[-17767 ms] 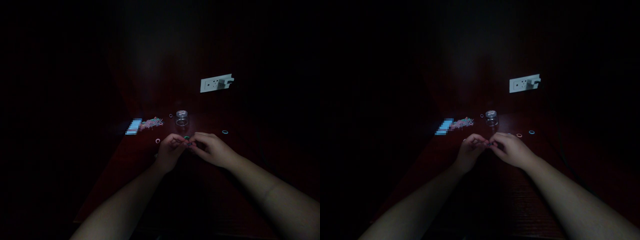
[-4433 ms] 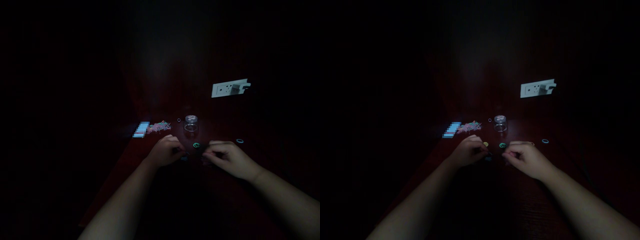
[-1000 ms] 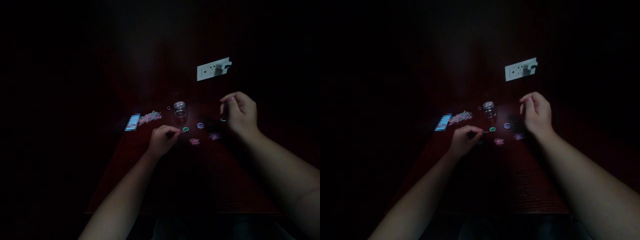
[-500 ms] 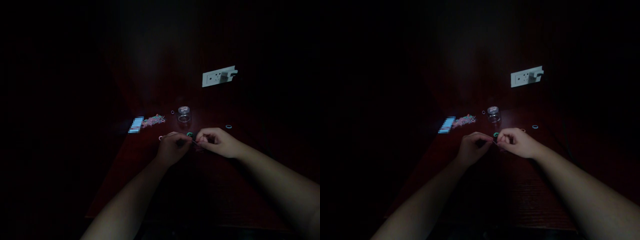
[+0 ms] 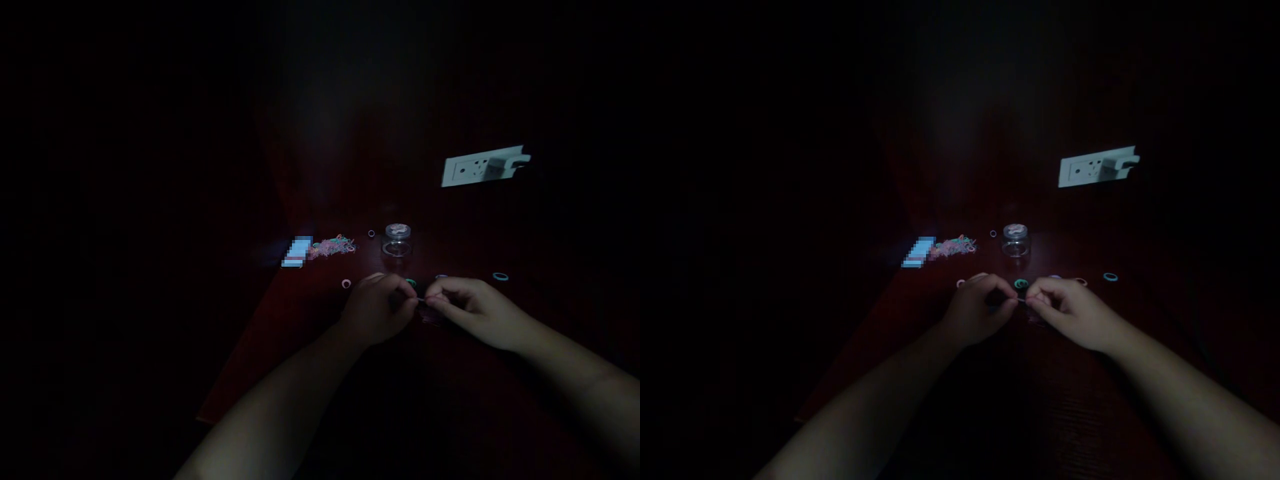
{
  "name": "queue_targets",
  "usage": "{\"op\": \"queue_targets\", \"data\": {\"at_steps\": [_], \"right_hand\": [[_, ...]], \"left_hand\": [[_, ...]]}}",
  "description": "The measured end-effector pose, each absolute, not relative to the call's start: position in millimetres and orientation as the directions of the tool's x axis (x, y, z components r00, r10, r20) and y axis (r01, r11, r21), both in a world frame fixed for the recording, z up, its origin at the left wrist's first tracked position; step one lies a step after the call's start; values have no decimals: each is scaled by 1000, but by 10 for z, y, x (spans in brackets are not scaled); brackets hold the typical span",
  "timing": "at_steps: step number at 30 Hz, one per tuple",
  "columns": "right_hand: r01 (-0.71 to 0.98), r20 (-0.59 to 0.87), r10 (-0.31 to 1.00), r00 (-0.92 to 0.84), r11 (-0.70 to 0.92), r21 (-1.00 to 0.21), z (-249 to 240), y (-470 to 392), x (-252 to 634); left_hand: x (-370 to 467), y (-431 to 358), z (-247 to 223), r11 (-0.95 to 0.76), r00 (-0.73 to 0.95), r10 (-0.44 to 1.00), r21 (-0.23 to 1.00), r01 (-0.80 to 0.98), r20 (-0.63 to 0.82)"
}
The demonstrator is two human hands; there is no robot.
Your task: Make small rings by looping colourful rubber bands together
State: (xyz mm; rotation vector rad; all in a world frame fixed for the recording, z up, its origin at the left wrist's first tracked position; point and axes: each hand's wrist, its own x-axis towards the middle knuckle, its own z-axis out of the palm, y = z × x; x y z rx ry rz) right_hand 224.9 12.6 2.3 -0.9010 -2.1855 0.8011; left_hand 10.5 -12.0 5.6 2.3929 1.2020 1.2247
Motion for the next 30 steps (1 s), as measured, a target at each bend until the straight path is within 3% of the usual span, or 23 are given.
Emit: {"op": "queue_targets", "data": {"at_steps": [15, 30], "right_hand": [[416, 341, 754, -561, 613, -671, 67, 97, 2231], [427, 354, 766, -536, 608, -669, 56, 92, 2235]], "left_hand": [[105, -127, 132, -685, 423, 711, 420, 595, 561], [105, -112, 93, -633, 379, 761, 475, 612, 526]]}}
